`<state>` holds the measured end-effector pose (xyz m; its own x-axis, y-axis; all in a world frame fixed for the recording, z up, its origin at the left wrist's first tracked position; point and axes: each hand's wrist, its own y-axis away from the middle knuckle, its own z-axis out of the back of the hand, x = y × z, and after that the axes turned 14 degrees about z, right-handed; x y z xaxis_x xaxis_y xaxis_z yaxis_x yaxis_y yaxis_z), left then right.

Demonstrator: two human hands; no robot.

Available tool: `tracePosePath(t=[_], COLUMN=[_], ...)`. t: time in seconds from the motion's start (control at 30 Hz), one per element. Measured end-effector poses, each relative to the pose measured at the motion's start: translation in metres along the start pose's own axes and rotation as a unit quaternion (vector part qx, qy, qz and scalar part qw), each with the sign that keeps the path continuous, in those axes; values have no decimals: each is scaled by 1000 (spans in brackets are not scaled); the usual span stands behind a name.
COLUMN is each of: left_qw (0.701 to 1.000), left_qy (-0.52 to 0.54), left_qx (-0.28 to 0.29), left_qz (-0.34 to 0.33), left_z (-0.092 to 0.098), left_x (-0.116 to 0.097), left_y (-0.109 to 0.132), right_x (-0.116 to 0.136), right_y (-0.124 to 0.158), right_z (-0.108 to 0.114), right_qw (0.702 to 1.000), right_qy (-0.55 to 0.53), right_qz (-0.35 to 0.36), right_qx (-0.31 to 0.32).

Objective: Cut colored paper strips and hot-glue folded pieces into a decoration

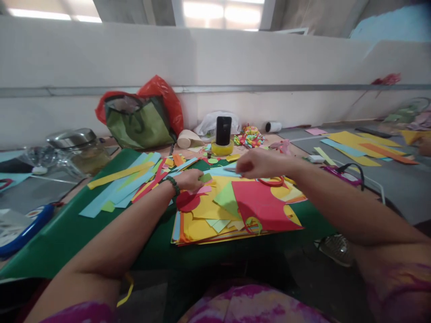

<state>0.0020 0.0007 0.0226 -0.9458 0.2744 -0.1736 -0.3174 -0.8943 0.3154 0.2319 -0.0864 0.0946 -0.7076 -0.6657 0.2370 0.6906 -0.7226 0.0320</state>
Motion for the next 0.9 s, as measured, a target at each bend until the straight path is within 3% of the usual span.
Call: tracePosePath(t=[0.07, 0.13, 0.2, 0.27, 0.33, 0.43, 0.53, 0.63, 0.73, 0.8, 0.9], left_qw=[1000, 999, 997, 993, 984, 977, 981, 984, 988, 992, 991], left_qy=[19, 41, 70, 119, 172, 204, 174, 108, 30, -22, -65], left_qx=[12, 15, 11, 11, 26, 60, 76, 108, 125, 93, 47], left_qz=[-1, -5, -12, -21, -27, -19, -44, -92, -82, -79, -105], left_z=[3, 7, 13, 16, 18, 17, 16, 16, 14, 10, 3], left_x=[2, 5, 9, 11, 13, 15, 16, 15, 11, 8, 4], left_y=[0, -1, -1, 0, 1, 2, 3, 5, 8, 10, 12], right_x=[20, 43, 60, 63, 53, 30, 11, -1, -8, -9, -9], right_y=[37, 71, 94, 102, 91, 45, -15, -61, -84, -88, -73], right_z=[10, 9, 3, -4, -9, -18, -38, -67, -85, -84, -61], right_qw=[976, 933, 936, 954, 974, 995, 998, 997, 996, 996, 994], right_qy=[-126, -165, -133, -123, -108, -13, 59, 61, 65, 66, 68], right_qz=[38, 47, 24, 3, 2, 25, 15, -38, -58, -66, -81], right_qx=[172, 316, 326, 274, 201, 96, 20, 3, 11, 5, -22])
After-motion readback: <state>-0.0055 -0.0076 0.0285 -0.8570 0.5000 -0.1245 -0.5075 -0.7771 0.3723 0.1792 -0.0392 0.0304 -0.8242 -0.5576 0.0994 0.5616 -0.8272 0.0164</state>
